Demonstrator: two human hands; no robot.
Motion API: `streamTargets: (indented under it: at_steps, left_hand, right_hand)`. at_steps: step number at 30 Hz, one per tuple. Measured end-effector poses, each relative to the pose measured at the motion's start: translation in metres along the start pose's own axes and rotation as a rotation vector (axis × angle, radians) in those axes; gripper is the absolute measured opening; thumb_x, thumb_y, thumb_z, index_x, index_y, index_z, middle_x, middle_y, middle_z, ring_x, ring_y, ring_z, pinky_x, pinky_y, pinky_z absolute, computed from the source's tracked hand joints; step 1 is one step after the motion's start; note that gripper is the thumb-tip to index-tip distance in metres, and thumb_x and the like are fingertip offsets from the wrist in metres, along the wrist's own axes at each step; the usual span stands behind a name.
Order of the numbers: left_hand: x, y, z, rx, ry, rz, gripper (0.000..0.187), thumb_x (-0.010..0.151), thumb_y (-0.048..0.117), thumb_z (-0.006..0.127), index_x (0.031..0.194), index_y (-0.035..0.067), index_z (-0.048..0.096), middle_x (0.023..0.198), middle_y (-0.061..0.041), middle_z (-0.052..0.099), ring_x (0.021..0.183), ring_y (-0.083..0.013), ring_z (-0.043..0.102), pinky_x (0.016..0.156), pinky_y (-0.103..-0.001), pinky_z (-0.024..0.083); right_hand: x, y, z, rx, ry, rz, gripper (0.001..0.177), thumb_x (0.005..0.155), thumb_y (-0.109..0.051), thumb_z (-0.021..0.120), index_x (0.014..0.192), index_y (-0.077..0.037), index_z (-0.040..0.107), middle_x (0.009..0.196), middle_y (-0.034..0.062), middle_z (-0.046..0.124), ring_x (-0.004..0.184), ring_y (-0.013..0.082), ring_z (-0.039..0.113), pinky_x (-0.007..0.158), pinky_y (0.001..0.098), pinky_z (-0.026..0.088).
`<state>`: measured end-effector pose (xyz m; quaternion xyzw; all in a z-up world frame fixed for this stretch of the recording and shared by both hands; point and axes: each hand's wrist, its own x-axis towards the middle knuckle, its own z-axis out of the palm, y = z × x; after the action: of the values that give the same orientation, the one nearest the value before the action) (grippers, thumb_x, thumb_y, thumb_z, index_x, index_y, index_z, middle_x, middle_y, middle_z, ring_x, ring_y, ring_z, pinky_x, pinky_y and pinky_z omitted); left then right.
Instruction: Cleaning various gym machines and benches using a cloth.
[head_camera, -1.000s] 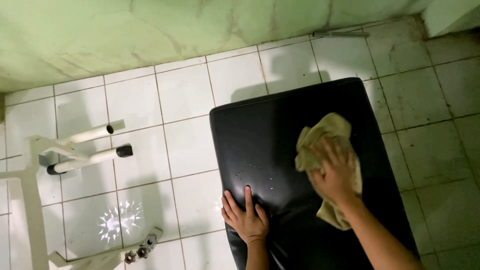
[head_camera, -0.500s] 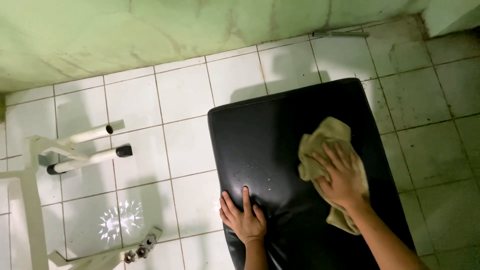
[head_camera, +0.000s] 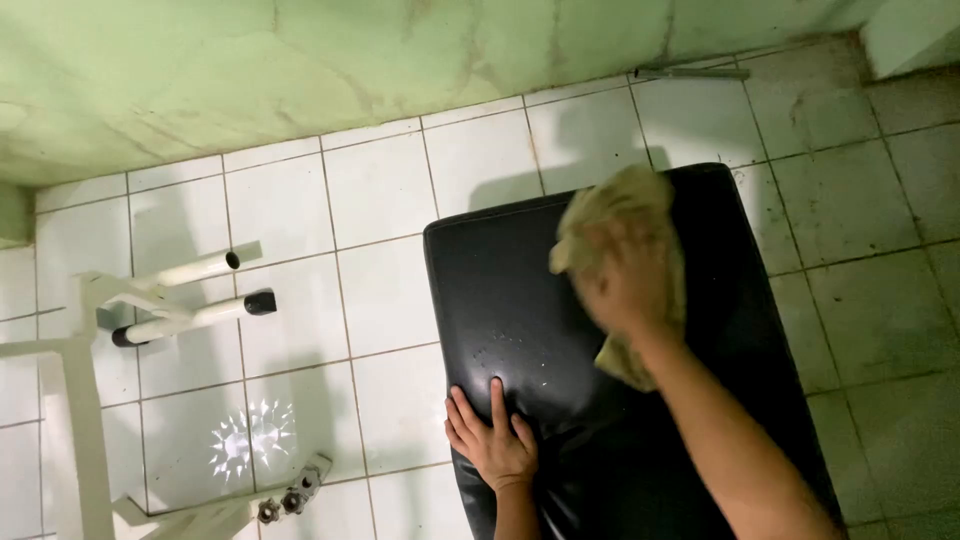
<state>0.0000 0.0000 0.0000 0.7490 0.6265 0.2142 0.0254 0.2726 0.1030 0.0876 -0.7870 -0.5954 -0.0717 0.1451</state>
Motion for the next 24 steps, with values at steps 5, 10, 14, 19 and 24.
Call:
streamTargets:
  at_steps: [5, 10, 14, 19, 24]
  left_hand:
    - [0.0, 0.0, 0.001, -0.037, 0.021, 0.0, 0.064, 0.084, 0.034, 0.056, 0.148, 0.031, 0.051, 0.166, -0.022, 0.028, 0.15, -0.0467, 0.031, 0.121, -0.064, 0.025]
    - [-0.002, 0.0, 0.001, -0.048, 0.012, 0.004, 0.068, 0.084, 0.032, 0.056, 0.152, 0.032, 0.046, 0.168, -0.021, 0.025, 0.15, -0.0468, 0.03, 0.121, -0.065, 0.025]
    - [0.001, -0.002, 0.001, 0.004, 0.003, -0.001, 0.067, 0.085, 0.032, 0.056, 0.151, 0.033, 0.045, 0.168, -0.02, 0.023, 0.151, -0.044, 0.029, 0.122, -0.063, 0.025]
    - [0.001, 0.002, -0.004, 0.002, 0.022, 0.003, 0.067, 0.086, 0.03, 0.056, 0.153, 0.032, 0.044, 0.167, -0.021, 0.025, 0.15, -0.0448, 0.031, 0.121, -0.063, 0.027]
    - [0.0, 0.001, -0.004, -0.02, 0.013, -0.004, 0.069, 0.083, 0.03, 0.059, 0.151, 0.031, 0.047, 0.166, -0.023, 0.027, 0.148, -0.0448, 0.032, 0.12, -0.062, 0.025]
  right_hand:
    - [-0.092, -0.046, -0.013, 0.114, -0.055, -0.125, 0.075, 0.079, -0.04, 0.068, 0.15, -0.025, 0.051, 0.164, 0.009, 0.04, 0.147, 0.0418, 0.039, 0.118, 0.0654, 0.025]
    - [-0.137, 0.026, -0.014, -0.045, -0.12, -0.103, 0.075, 0.083, -0.056, 0.056, 0.152, -0.028, 0.049, 0.168, 0.0102, 0.034, 0.152, 0.0438, 0.032, 0.118, 0.0719, 0.018]
    - [-0.095, 0.082, 0.007, -0.18, -0.109, 0.157, 0.077, 0.093, -0.062, 0.044, 0.159, -0.022, 0.043, 0.171, 0.0152, 0.03, 0.152, 0.0463, 0.026, 0.11, 0.0694, 0.024]
    - [-0.038, 0.062, 0.019, -0.149, -0.233, 0.435, 0.09, 0.097, -0.072, 0.026, 0.167, -0.015, 0.023, 0.171, 0.0226, 0.009, 0.149, 0.0576, 0.017, 0.103, 0.0833, 0.022]
    - [-0.053, -0.029, 0.012, -0.129, -0.355, 0.206, 0.093, 0.09, -0.07, 0.036, 0.167, -0.023, 0.015, 0.172, 0.0175, 0.01, 0.148, 0.0543, 0.023, 0.108, 0.0738, 0.029]
